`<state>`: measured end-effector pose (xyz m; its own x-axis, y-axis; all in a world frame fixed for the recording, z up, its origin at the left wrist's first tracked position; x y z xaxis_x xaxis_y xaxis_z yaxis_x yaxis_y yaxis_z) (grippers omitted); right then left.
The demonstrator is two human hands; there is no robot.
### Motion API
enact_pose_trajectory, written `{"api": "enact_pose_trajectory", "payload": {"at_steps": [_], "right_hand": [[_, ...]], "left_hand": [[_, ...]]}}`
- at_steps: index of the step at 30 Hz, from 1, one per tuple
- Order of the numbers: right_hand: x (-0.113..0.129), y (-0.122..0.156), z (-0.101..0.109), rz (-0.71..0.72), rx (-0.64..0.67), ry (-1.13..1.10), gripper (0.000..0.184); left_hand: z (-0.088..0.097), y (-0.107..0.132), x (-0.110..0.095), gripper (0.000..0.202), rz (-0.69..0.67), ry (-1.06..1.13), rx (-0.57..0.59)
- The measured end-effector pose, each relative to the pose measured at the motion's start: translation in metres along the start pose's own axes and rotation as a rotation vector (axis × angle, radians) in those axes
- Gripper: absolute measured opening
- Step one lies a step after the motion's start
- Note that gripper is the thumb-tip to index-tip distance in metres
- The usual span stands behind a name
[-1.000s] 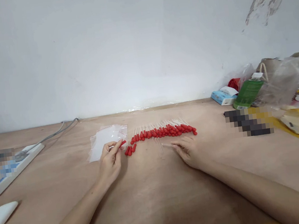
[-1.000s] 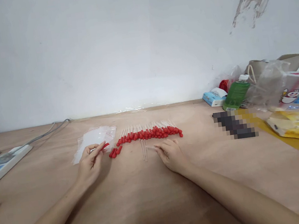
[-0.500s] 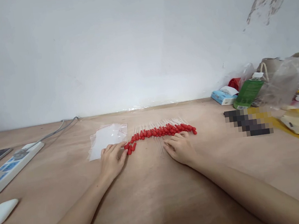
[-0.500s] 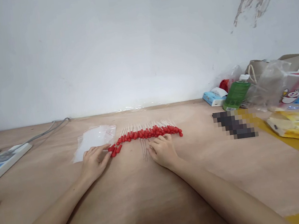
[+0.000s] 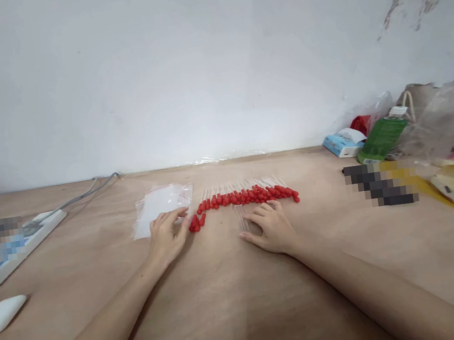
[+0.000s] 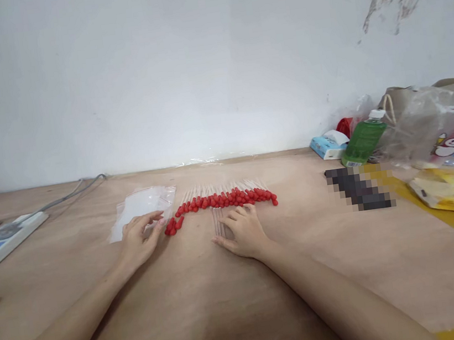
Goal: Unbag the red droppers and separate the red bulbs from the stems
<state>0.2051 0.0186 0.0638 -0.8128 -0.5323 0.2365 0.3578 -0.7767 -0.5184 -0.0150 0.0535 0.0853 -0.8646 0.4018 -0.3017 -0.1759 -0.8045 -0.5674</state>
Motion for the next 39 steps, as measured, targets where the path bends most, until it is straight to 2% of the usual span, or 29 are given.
{"api": "enact_pose_trajectory", "payload": {"at_steps": [3, 7, 11, 14, 17, 21, 23, 26, 29, 31, 33, 35, 37, 39], "right_hand": [[-0.003, 0.0, 0.001, -0.015, -0.01, -0.025, 0.04], [-0.005, 0.002, 0.004, -0.023, -0.029, -0.073, 0.036], [-0.004, 0.002, 0.007, 0.003, -0.04, -0.136, 0.034], [-0.004, 0.002, 0.006, 0.009, -0.04, -0.159, 0.034], [-0.005, 0.002, 0.005, 0.003, -0.04, -0.173, 0.034], [-0.008, 0.002, 0.003, -0.002, -0.043, -0.193, 0.035], [-0.009, 0.002, 0.003, -0.001, -0.042, -0.207, 0.035], [-0.009, 0.002, 0.003, 0.004, -0.055, -0.215, 0.033], [-0.01, 0.002, 0.005, -0.008, -0.092, -0.2, 0.029], [-0.013, 0.002, 0.01, -0.035, -0.152, -0.195, 0.032], [-0.018, 0.004, 0.023, -0.076, -0.256, -0.184, 0.043], [-0.019, 0.008, 0.036, -0.077, -0.334, -0.152, 0.058], [-0.011, 0.01, 0.041, 0.005, -0.315, -0.105, 0.062], [-0.001, 0.013, 0.039, 0.109, -0.241, -0.064, 0.052]], "left_hand": [[-0.003, -0.019, -0.01, 0.022, -0.009, -0.019, 0.076], [-0.028, -0.047, -0.022, 0.021, -0.076, -0.081, 0.285], [-0.053, -0.058, -0.02, 0.028, -0.095, -0.098, 0.439], [-0.063, -0.058, -0.012, 0.025, -0.034, -0.036, 0.484], [-0.063, -0.058, -0.005, 0.021, 0.017, 0.001, 0.462], [-0.057, -0.058, -0.001, 0.024, 0.063, 0.008, 0.394], [-0.048, -0.057, 0.002, 0.023, 0.108, 0.029, 0.305], [-0.026, -0.049, 0.004, 0.015, 0.153, 0.106, 0.1], [-0.006, -0.032, -0.003, 0.014, 0.11, 0.182, -0.074], [0.001, -0.019, -0.012, 0.016, 0.05, 0.247, -0.128], [0.001, -0.007, -0.027, 0.016, -0.054, 0.313, -0.103], [-0.005, 0.004, -0.048, 0.015, -0.179, 0.359, -0.019], [-0.012, 0.014, -0.066, 0.015, -0.268, 0.399, 0.066], [-0.016, 0.022, -0.077, 0.015, -0.3, 0.445, 0.109]]}}
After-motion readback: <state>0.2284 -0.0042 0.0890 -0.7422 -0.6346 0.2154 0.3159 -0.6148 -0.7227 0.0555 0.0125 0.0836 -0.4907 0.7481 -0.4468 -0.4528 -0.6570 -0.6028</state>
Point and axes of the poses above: each hand's wrist, its own y-axis away from the middle knuckle, its own z-axis out of the back of the hand, x = y × z, the point moved 10 cm from there along -y, towards the middle knuckle, and after that the axes turned 2 degrees about -z, right-handed, at the moved point
